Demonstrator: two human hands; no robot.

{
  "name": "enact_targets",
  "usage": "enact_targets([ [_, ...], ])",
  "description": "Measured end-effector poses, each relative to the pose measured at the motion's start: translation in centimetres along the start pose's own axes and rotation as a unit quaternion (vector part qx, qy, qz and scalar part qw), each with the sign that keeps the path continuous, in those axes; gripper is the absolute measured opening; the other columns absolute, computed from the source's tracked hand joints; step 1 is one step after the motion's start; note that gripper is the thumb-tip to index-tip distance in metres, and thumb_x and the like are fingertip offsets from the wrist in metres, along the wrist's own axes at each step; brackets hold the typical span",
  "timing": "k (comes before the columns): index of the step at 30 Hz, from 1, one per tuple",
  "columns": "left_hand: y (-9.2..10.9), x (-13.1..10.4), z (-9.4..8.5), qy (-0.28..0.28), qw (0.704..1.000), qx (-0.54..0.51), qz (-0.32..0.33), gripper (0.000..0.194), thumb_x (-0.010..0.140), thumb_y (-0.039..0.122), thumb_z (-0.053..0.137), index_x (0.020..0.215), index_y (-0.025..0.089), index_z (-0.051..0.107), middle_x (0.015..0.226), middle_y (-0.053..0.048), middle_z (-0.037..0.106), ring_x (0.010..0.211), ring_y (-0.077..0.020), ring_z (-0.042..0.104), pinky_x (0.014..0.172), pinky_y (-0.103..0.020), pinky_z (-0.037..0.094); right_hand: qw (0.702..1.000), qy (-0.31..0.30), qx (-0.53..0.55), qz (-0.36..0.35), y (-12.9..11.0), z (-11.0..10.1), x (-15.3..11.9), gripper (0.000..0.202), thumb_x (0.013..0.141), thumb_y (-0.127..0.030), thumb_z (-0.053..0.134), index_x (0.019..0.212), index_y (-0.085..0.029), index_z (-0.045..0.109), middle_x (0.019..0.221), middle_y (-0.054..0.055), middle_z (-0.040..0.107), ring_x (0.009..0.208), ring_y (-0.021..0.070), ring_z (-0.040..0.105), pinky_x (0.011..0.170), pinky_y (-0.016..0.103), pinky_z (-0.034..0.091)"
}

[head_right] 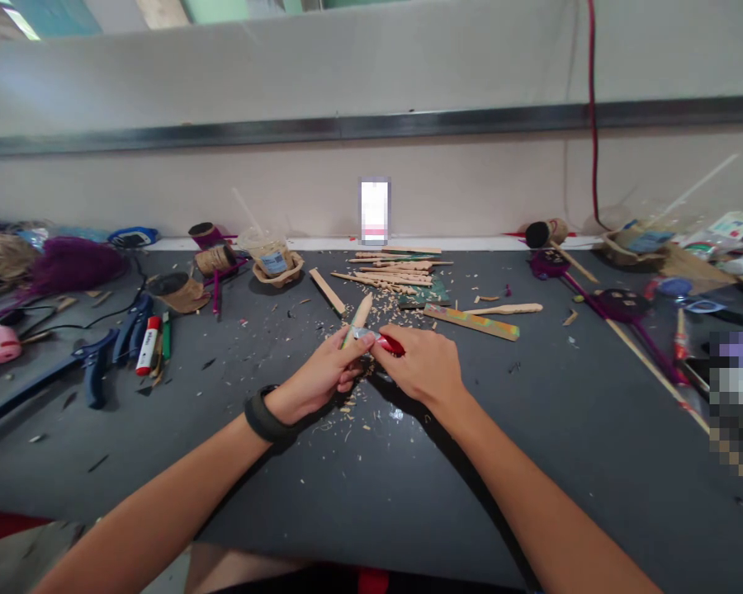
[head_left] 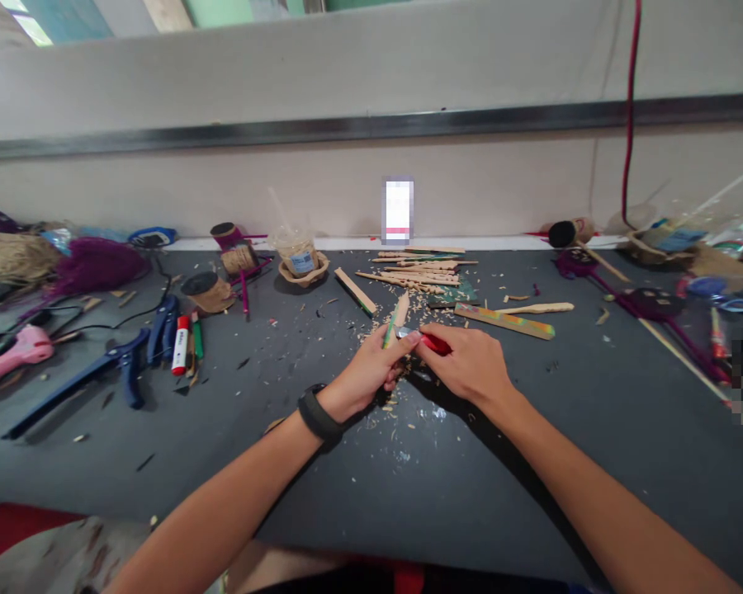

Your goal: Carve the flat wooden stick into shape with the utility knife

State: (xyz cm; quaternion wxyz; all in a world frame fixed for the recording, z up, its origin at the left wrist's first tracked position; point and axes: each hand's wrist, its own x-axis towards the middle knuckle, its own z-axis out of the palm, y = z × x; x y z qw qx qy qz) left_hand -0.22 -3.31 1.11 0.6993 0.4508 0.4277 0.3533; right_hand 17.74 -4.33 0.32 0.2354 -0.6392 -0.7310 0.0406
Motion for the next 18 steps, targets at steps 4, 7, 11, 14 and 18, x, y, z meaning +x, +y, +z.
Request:
enact_targets([
  [4,-1.0,0.1,0.3,0.055,0.998,0.020,0.009,0.050,0.089,0.067,0.076,0.105,0.024,0.056,0.051,0.013,0.038,0.035,-0.0054,0.030,0.036,-0.020,0.022,0.999,0.028,-0.021,0.030,0.3,0.2,0.2,0.041,0.101,-0.062,0.053,0.104,-0.033,0.082,0.085,0.005,0.081,0.074,0.0263,0.072,0.059,0.032,0.038],
  [7,-1.2,0.5,0.1,0.038,0.999,0.018,0.031,0.051,0.088,0.067,0.077,0.106,0.023,0.056,0.052,0.013,0.039,0.036,-0.0055,0.033,0.036,-0.020,0.026,0.999,0.042,-0.012,0.015,0.7,0.0,0.4,0.047,0.102,-0.066,0.050,0.103,-0.032,0.082,0.086,0.006,0.081,0.077,0.0269,0.073,0.060,0.032,0.038],
  [11,-1.1,1.2,-0.5,0.039,0.998,0.004,0.047,0.050,0.089,0.064,0.077,0.101,0.025,0.048,0.056,0.013,0.045,0.037,-0.0055,0.038,0.037,-0.018,0.031,1.000,0.020,0.010,0.019,1.2,-0.3,0.6,0.051,0.103,-0.070,0.049,0.103,-0.031,0.081,0.090,0.006,0.082,0.079,0.0281,0.074,0.061,0.033,0.040],
  [14,-1.1,1.5,-0.9,0.037,0.998,-0.038,0.037,0.047,0.096,0.066,0.065,0.105,0.027,0.043,0.063,0.010,0.055,0.037,-0.0076,0.045,0.035,-0.019,0.035,0.999,-0.005,0.048,0.026,1.3,-0.3,0.7,0.050,0.101,-0.072,0.051,0.110,-0.032,0.079,0.096,0.006,0.082,0.083,0.0292,0.074,0.065,0.035,0.044],
  [18,-0.9,1.7,-1.2,0.002,0.997,-0.080,0.013,0.048,0.100,0.071,0.053,0.113,0.024,0.050,0.066,0.007,0.058,0.038,-0.0096,0.050,0.035,-0.021,0.037,0.996,-0.023,0.078,0.024,1.1,-0.3,0.7,0.045,0.101,-0.066,0.054,0.119,-0.030,0.073,0.101,0.008,0.082,0.086,0.0308,0.075,0.068,0.038,0.047],
])
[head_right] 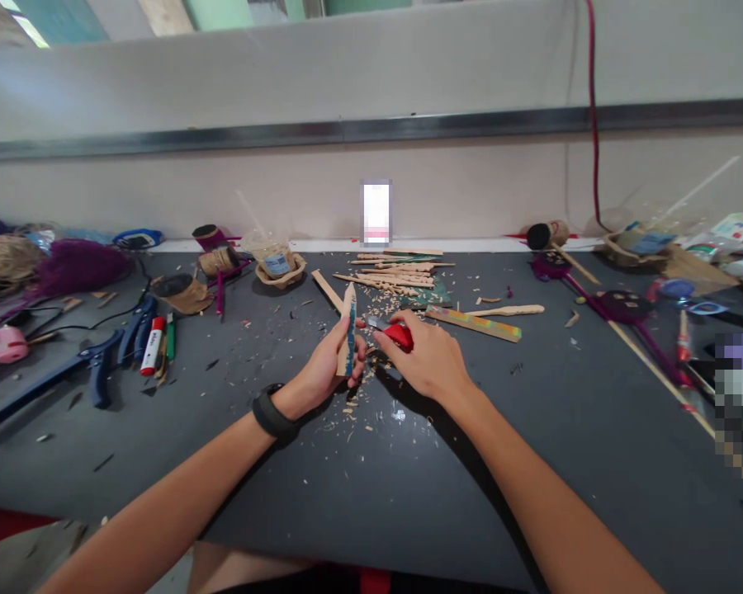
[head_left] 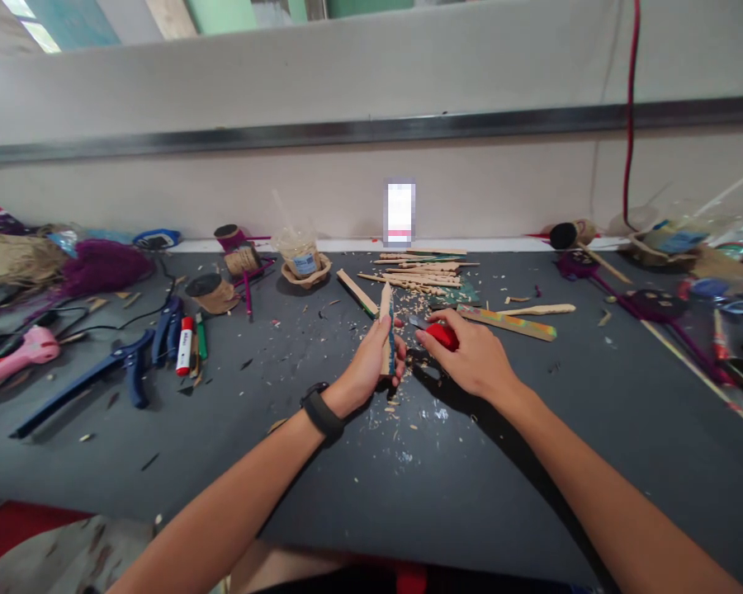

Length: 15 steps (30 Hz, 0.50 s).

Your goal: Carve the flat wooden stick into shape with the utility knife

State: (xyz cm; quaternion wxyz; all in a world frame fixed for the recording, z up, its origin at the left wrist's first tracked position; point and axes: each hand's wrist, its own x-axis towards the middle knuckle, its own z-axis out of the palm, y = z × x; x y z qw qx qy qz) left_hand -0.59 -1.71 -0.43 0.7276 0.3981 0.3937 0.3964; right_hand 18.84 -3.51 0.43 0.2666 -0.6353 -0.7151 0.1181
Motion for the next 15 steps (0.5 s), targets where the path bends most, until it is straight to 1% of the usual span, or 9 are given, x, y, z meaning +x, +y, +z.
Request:
enact_targets([
  [2,0.2,0.0,0.0,-0.009,1.000,-0.016,-0.017,0.050,0.103,0.070,0.046,0.114,0.022,0.055,0.063,0.007,0.055,0.035,-0.0086,0.044,0.033,-0.021,0.034,1.000,-0.007,0.010,-0.008,0.0,0.0,-0.1,0.043,0.102,-0.062,0.053,0.120,-0.027,0.071,0.104,0.010,0.082,0.088,0.0313,0.075,0.069,0.039,0.048],
  [5,0.6,-0.1,0.1,-0.001,0.999,-0.034,-0.032,0.045,0.108,0.061,0.033,0.109,0.022,0.056,0.056,0.007,0.051,0.032,-0.0090,0.037,0.031,-0.020,0.030,0.999,-0.018,0.021,-0.022,0.0,0.3,-0.1,0.042,0.105,-0.058,0.050,0.124,-0.025,0.069,0.110,0.012,0.081,0.092,0.0314,0.076,0.073,0.041,0.051],
  [7,0.9,-0.2,0.1,0.011,0.999,-0.040,-0.035,0.042,0.109,0.050,0.026,0.100,0.022,0.055,0.054,0.005,0.051,0.033,-0.0103,0.039,0.031,-0.020,0.029,0.999,-0.023,0.024,-0.032,0.2,0.4,-0.2,0.044,0.107,-0.057,0.047,0.128,-0.025,0.069,0.117,0.013,0.081,0.097,0.0317,0.076,0.077,0.042,0.054],
  [9,1.1,-0.2,0.0,0.011,0.998,-0.043,-0.045,0.041,0.108,0.042,0.022,0.091,0.021,0.052,0.055,0.003,0.052,0.034,-0.0111,0.043,0.030,-0.021,0.030,0.998,-0.025,0.028,-0.046,0.2,0.6,-0.2,0.046,0.109,-0.056,0.044,0.133,-0.025,0.068,0.126,0.013,0.079,0.106,0.0325,0.076,0.083,0.045,0.056],
  [12,1.2,-0.3,0.0,0.001,0.997,-0.043,-0.061,0.040,0.108,0.040,0.022,0.085,0.021,0.049,0.057,0.002,0.051,0.036,-0.0105,0.044,0.031,-0.021,0.033,0.997,-0.017,0.031,-0.066,0.0,0.6,-0.3,0.048,0.110,-0.056,0.044,0.137,-0.025,0.068,0.137,0.011,0.076,0.118,0.0326,0.074,0.093,0.048,0.058],
  [15,1.0,-0.4,0.2,0.006,0.999,-0.033,-0.042,0.030,0.107,0.046,0.035,0.090,0.023,0.045,0.062,0.004,0.053,0.038,-0.0085,0.044,0.033,-0.019,0.033,0.997,-0.012,0.026,-0.077,-0.1,0.4,-0.4,0.048,0.110,-0.057,0.046,0.138,-0.027,0.071,0.138,0.008,0.076,0.120,0.0313,0.074,0.096,0.048,0.059],
])
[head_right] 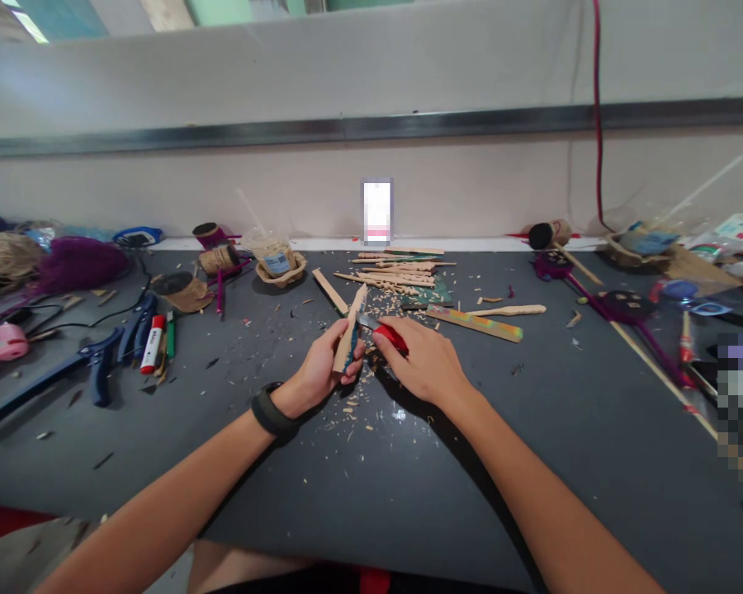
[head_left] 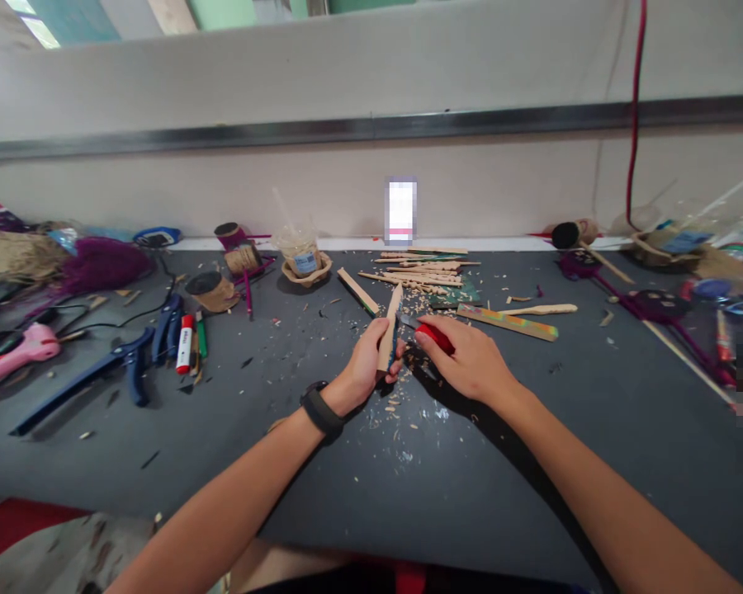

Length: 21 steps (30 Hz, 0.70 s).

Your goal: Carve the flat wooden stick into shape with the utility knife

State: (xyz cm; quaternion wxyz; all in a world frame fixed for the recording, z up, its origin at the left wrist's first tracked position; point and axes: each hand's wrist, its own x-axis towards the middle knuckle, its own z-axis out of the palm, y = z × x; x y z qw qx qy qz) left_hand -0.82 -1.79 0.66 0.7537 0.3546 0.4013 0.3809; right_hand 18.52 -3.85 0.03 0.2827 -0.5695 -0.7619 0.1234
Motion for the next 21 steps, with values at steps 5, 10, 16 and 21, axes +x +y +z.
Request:
enact_targets([
  [5,-0.13,-0.06,0.03,-0.028,0.999,-0.006,0.014,0.033,0.099,0.055,0.055,0.097,0.027,0.038,0.066,0.009,0.050,0.039,-0.0066,0.039,0.036,-0.016,0.028,1.000,0.001,0.004,-0.015,0.24,-0.02,0.10,0.047,0.110,-0.057,0.047,0.137,-0.030,0.073,0.137,0.006,0.077,0.119,0.0297,0.075,0.096,0.048,0.060],
  [10,-0.10,-0.02,-0.34,-0.050,0.998,0.015,0.021,0.039,0.083,0.048,0.070,0.091,0.024,0.041,0.070,0.009,0.047,0.042,-0.0028,0.033,0.038,-0.016,0.020,0.999,-0.012,0.030,-0.034,0.23,-0.08,0.10,0.045,0.110,-0.052,0.047,0.135,-0.029,0.075,0.131,0.005,0.080,0.116,0.0290,0.076,0.097,0.048,0.059],
  [16,-0.45,-0.32,-0.21,-0.029,0.994,0.098,0.031,0.043,0.086,0.050,0.079,0.099,0.024,0.046,0.063,0.012,0.037,0.042,-0.0029,0.027,0.042,-0.019,0.013,0.998,-0.046,0.020,-0.029,0.05,-0.52,0.11,0.040,0.109,-0.046,0.048,0.136,-0.033,0.075,0.123,0.004,0.083,0.109,0.0296,0.079,0.092,0.047,0.059],
  [21,-0.57,-0.33,-0.15,-0.041,0.991,0.120,0.043,0.050,0.087,0.060,0.079,0.100,0.024,0.048,0.056,0.014,0.031,0.043,-0.0046,0.023,0.043,-0.020,0.012,0.997,-0.051,0.024,-0.044,0.30,-0.65,0.19,0.039,0.109,-0.045,0.049,0.136,-0.035,0.076,0.125,0.002,0.082,0.112,0.0281,0.078,0.092,0.045,0.060],
])
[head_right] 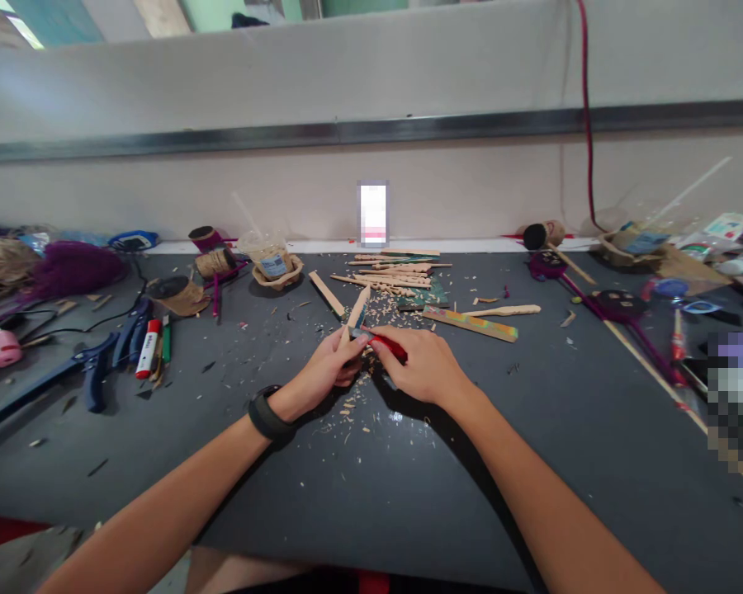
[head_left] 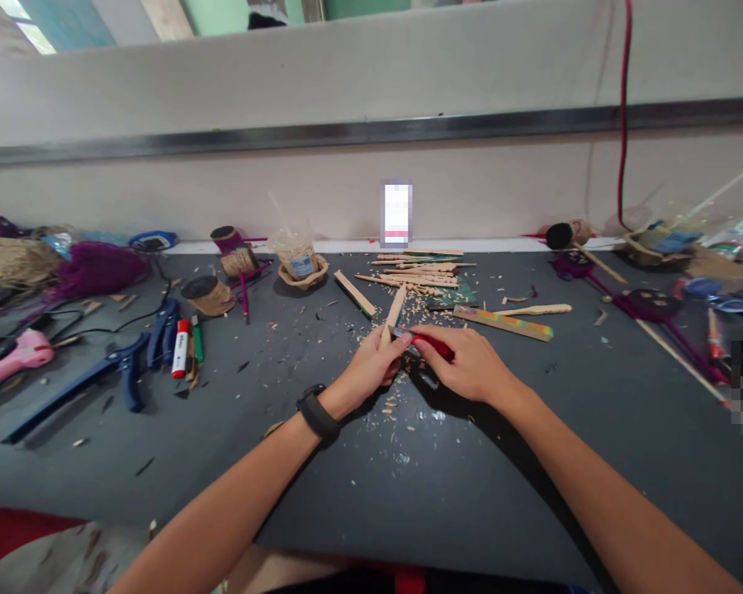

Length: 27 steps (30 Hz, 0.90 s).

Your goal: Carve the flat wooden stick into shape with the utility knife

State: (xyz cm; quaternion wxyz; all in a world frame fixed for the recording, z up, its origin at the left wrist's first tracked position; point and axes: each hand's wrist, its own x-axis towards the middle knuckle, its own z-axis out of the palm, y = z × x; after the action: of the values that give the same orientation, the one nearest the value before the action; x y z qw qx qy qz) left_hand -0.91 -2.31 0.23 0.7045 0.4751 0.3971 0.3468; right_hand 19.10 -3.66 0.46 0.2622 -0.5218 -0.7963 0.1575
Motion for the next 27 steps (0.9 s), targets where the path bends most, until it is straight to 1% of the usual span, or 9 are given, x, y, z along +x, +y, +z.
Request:
enact_targets([
  [4,0.0,0.1,0.0,-0.021,0.999,0.019,0.022,0.055,0.087,0.070,0.076,0.099,0.025,0.046,0.053,0.014,0.033,0.043,-0.0055,0.022,0.042,-0.020,0.015,1.000,0.018,-0.022,0.008,0.0,0.0,-0.1,0.040,0.108,-0.046,0.050,0.136,-0.035,0.077,0.128,0.002,0.081,0.114,0.0297,0.078,0.091,0.046,0.061],
  [6,0.0,0.1,-0.1,-0.019,0.999,0.032,0.030,0.055,0.088,0.071,0.074,0.099,0.025,0.045,0.052,0.014,0.034,0.043,-0.0058,0.022,0.042,-0.020,0.017,0.999,0.025,-0.037,0.006,-0.2,0.0,-0.1,0.041,0.109,-0.048,0.049,0.137,-0.036,0.077,0.128,0.002,0.081,0.113,0.0295,0.078,0.090,0.045,0.061],
  [9,0.0,0.1,-0.1,-0.007,0.999,0.043,0.020,0.050,0.092,0.067,0.072,0.100,0.024,0.047,0.054,0.013,0.034,0.043,-0.0056,0.022,0.042,-0.020,0.017,0.997,0.028,-0.075,0.008,-0.6,0.1,-0.1,0.042,0.110,-0.050,0.046,0.137,-0.038,0.076,0.123,0.002,0.083,0.107,0.0296,0.079,0.082,0.044,0.061],
  [13,-0.2,0.1,0.3,0.018,0.999,0.036,0.004,0.040,0.099,0.062,0.065,0.103,0.025,0.049,0.055,0.014,0.029,0.042,-0.0061,0.020,0.041,-0.020,0.016,0.993,0.037,-0.104,0.039,-1.2,0.4,-0.2,0.046,0.110,-0.052,0.043,0.140,-0.037,0.075,0.111,0.003,0.085,0.097,0.0316,0.080,0.074,0.044,0.060],
  [15,-0.3,0.2,0.5,0.039,0.998,0.038,0.010,0.041,0.099,0.062,0.065,0.101,0.025,0.048,0.055,0.014,0.030,0.041,-0.0059,0.022,0.040,-0.020,0.018,0.993,0.053,-0.096,0.048,-1.3,0.4,-0.2,0.046,0.110,-0.052,0.044,0.139,-0.035,0.076,0.117,0.004,0.084,0.099,0.0315,0.080,0.075,0.045,0.060],
  [17,-0.4,0.2,0.5,0.059,0.997,0.054,0.018,0.044,0.096,0.064,0.069,0.099,0.025,0.048,0.055,0.013,0.033,0.041,-0.0056,0.026,0.040,-0.020,0.021,0.995,0.056,-0.075,0.039,-1.1,0.3,-0.2,0.045,0.109,-0.051,0.046,0.138,-0.034,0.076,0.126,0.004,0.082,0.105,0.0310,0.080,0.080,0.044,0.060],
  [20,-0.4,0.3,0.3,0.065,0.995,0.067,0.026,0.048,0.091,0.063,0.075,0.098,0.024,0.049,0.056,0.012,0.040,0.042,-0.0058,0.034,0.041,-0.020,0.028,0.999,0.025,-0.038,0.018,-0.4,0.1,-0.1,0.043,0.109,-0.047,0.048,0.136,-0.033,0.077,0.127,0.003,0.082,0.110,0.0298,0.079,0.085,0.043,0.060],
  [24,-0.3,0.3,-0.2,0.035,0.999,0.028,0.020,0.044,0.087,0.053,0.079,0.096,0.023,0.048,0.059,0.010,0.044,0.046,-0.0058,0.038,0.043,-0.020,0.030,1.000,-0.026,0.000,-0.006,0.3,0.2,0.1,0.043,0.109,-0.049,0.046,0.134,-0.035,0.078,0.114,0.003,0.085,0.096,0.0267,0.080,0.082,0.041,0.058],
  [27,-0.2,0.2,-0.3,0.026,0.999,0.006,0.018,0.043,0.085,0.047,0.080,0.101,0.023,0.049,0.061,0.011,0.043,0.047,-0.0058,0.036,0.043,-0.020,0.028,0.999,-0.042,0.018,-0.013,0.3,0.2,0.2,0.043,0.109,-0.050,0.046,0.136,-0.036,0.077,0.112,0.003,0.085,0.091,0.0250,0.078,0.081,0.039,0.057],
])
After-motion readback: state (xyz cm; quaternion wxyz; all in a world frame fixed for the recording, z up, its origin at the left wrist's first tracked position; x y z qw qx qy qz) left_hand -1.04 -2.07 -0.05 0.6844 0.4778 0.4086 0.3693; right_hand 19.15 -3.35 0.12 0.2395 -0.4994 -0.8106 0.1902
